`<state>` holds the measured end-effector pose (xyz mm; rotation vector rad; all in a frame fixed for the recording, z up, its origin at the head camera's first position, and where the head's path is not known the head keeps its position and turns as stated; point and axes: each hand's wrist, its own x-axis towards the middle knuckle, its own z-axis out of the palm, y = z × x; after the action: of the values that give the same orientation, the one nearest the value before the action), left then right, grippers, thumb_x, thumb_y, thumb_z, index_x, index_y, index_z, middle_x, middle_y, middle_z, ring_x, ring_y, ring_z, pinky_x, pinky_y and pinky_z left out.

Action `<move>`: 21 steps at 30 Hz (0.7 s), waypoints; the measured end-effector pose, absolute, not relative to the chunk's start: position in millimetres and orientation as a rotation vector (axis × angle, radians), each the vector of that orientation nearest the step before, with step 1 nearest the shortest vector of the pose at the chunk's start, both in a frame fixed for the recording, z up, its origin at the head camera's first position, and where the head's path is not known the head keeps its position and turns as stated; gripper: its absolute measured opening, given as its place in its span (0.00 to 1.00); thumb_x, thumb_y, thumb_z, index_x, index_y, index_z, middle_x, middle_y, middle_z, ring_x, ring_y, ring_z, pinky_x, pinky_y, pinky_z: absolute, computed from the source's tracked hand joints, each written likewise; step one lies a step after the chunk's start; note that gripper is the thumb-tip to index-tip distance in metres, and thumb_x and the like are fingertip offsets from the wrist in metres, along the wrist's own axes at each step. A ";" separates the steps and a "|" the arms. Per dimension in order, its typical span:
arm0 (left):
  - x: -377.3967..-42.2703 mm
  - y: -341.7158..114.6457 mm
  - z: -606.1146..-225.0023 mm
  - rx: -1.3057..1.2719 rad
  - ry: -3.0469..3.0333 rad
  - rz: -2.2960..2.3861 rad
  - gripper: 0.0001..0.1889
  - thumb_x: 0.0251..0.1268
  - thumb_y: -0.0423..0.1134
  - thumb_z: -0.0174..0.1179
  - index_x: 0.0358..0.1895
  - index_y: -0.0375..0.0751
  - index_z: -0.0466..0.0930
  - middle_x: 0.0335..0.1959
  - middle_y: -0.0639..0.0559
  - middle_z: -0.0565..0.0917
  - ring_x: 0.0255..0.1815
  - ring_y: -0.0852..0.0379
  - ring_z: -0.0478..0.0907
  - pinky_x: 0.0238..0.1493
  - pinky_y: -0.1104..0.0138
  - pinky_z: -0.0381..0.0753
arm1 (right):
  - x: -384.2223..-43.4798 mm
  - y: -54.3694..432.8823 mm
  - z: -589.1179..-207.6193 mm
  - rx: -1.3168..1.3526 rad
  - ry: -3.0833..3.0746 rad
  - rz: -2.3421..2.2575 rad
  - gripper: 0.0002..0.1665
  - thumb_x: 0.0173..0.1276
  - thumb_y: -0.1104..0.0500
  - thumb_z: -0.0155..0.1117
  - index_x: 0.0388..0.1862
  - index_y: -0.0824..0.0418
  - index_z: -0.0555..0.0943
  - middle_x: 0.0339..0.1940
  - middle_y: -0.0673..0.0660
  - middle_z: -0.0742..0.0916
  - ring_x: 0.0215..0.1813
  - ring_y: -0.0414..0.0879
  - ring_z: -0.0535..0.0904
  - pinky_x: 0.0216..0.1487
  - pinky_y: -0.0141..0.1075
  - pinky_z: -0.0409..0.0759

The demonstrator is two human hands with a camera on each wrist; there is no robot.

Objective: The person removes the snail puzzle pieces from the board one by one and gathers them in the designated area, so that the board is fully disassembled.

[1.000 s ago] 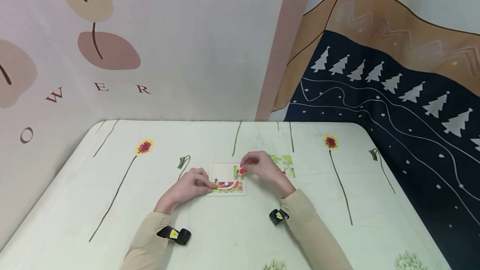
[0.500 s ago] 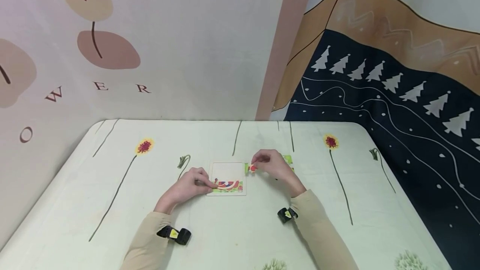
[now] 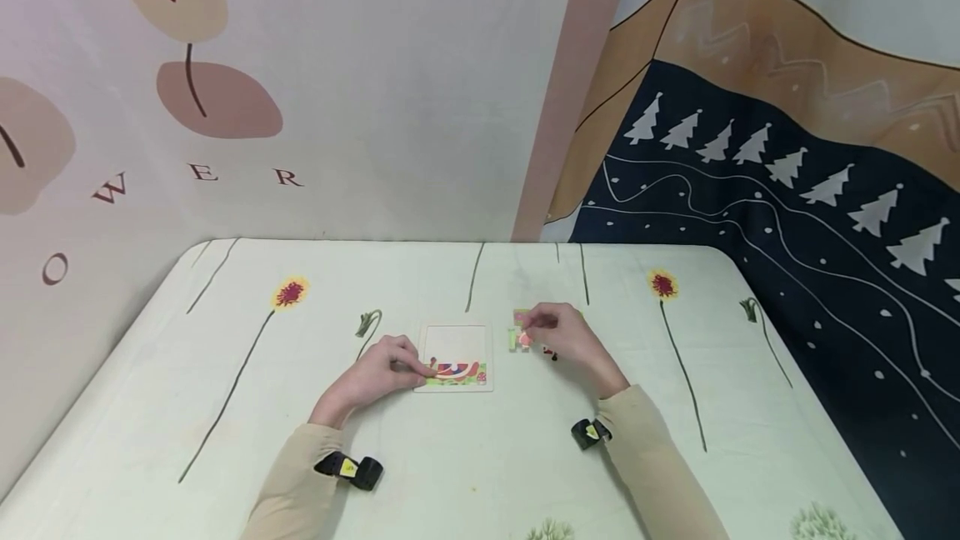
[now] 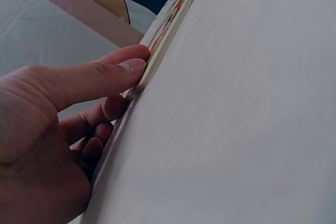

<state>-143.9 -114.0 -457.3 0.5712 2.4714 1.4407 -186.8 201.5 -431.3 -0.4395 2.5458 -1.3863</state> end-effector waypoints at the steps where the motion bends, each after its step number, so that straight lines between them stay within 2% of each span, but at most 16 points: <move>1: -143.9 -114.0 -457.4 0.569 2.469 1.442 0.06 0.51 0.26 0.69 0.32 0.39 0.89 0.31 0.55 0.78 0.38 0.56 0.71 0.43 0.63 0.67 | -186.4 202.8 -431.6 -0.433 2.553 -1.380 0.04 0.64 0.69 0.62 0.38 0.67 0.82 0.32 0.58 0.84 0.31 0.47 0.74 0.27 0.32 0.70; 21: -142.3 -113.2 -454.8 0.533 2.443 1.468 0.06 0.51 0.26 0.69 0.33 0.38 0.89 0.30 0.54 0.77 0.38 0.55 0.71 0.44 0.61 0.67 | -186.7 207.5 -433.6 -0.539 2.643 -1.268 0.04 0.62 0.72 0.62 0.32 0.66 0.82 0.27 0.55 0.83 0.30 0.43 0.74 0.29 0.32 0.70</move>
<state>-142.3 -113.2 -454.8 0.5331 2.4427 1.4676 -186.7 207.5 -433.6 -0.5389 2.6427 -1.2684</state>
